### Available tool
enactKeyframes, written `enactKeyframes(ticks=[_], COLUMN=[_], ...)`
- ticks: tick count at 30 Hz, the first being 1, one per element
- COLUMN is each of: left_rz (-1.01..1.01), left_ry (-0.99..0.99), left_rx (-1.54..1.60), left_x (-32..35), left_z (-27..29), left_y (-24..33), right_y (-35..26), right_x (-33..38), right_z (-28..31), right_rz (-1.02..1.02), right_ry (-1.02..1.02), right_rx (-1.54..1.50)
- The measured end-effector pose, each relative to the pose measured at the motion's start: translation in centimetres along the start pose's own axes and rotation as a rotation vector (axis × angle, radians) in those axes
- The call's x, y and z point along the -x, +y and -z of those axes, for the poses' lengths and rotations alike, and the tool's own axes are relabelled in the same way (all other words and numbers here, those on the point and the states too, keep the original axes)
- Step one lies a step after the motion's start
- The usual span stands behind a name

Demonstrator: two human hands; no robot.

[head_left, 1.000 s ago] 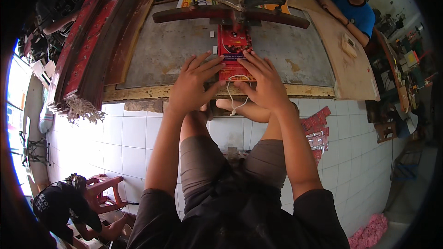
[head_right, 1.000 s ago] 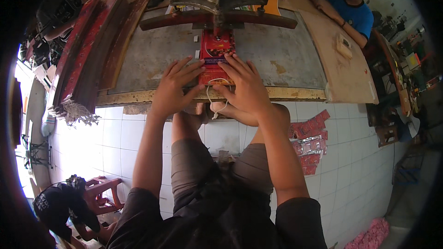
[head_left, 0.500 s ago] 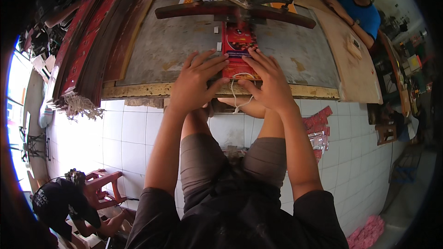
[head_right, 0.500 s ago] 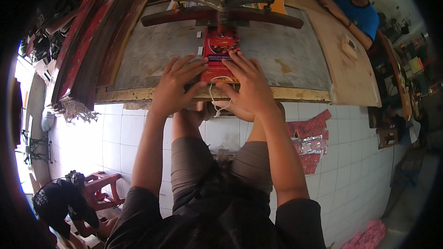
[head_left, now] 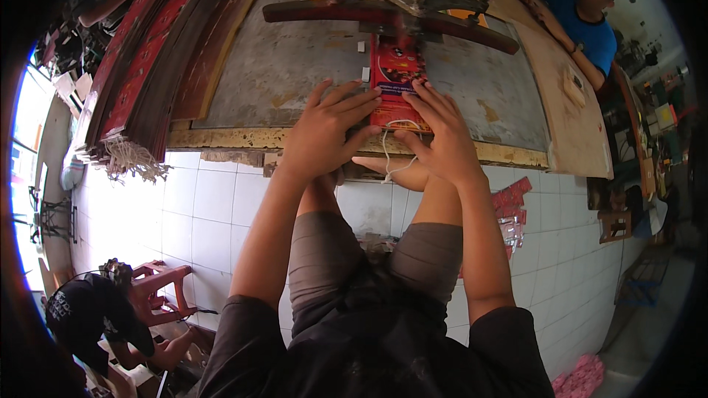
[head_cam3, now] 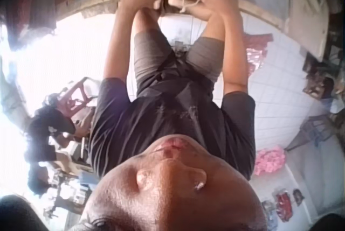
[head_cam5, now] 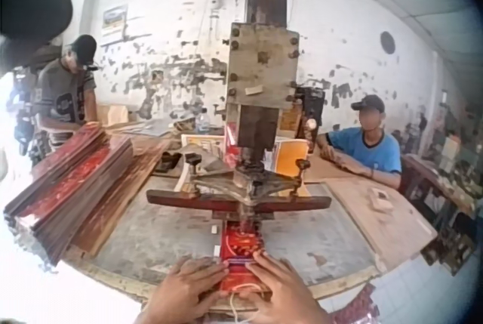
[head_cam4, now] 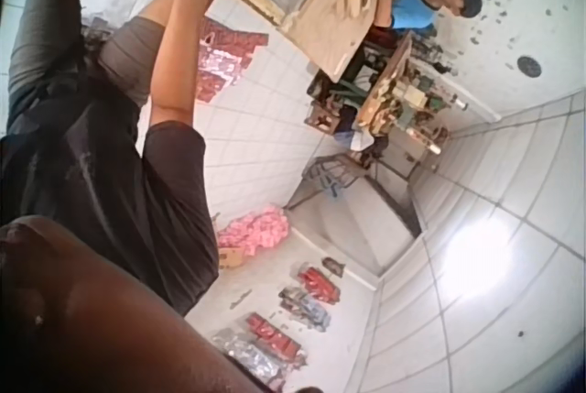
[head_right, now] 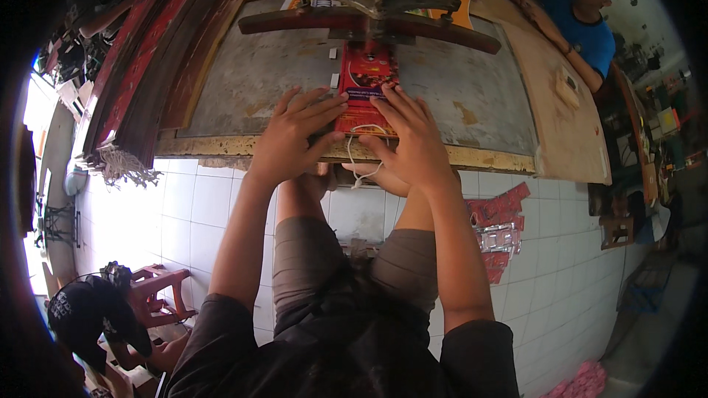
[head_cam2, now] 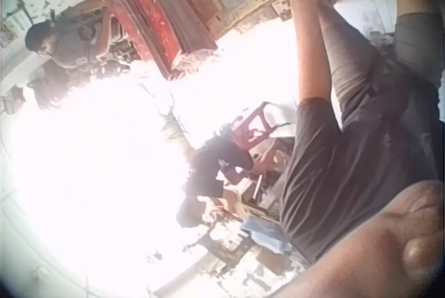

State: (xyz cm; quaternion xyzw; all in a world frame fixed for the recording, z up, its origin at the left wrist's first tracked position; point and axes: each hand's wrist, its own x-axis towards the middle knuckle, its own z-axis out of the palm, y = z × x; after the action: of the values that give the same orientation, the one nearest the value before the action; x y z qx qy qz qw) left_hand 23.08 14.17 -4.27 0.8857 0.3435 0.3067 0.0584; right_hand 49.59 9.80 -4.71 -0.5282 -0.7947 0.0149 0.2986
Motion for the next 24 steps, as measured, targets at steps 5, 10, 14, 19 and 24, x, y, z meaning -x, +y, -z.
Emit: enactKeyframes(ticks=[5, 10, 14, 19, 24], left_rz=[-0.002, -0.005, 0.007, 0.010, -0.008], left_ry=[-0.001, -0.004, -0.005, -0.013, 0.029], left_rx=[-0.011, -0.011, 0.008, 0.030, -0.009], left_x=[0.03, -0.02, -0.08, -0.28, -0.12], left_z=[-0.11, -0.13, 0.14, 0.28, 0.16], left_y=[-0.04, 0.08, 0.24, 0.46, 0.41], right_y=[-0.05, -0.03, 0.13, 0.22, -0.07], right_x=[0.03, -0.10, -0.11, 0.07, 0.13], right_z=[0.09, 0.27, 0.00, 0.03, 0.10], right_rz=[-0.010, 0.014, 0.027, 0.011, -0.007], right_ry=[-0.017, 0.013, 0.034, 0.015, -0.001], right_rx=[0.015, -0.034, -0.040, -0.012, -0.015])
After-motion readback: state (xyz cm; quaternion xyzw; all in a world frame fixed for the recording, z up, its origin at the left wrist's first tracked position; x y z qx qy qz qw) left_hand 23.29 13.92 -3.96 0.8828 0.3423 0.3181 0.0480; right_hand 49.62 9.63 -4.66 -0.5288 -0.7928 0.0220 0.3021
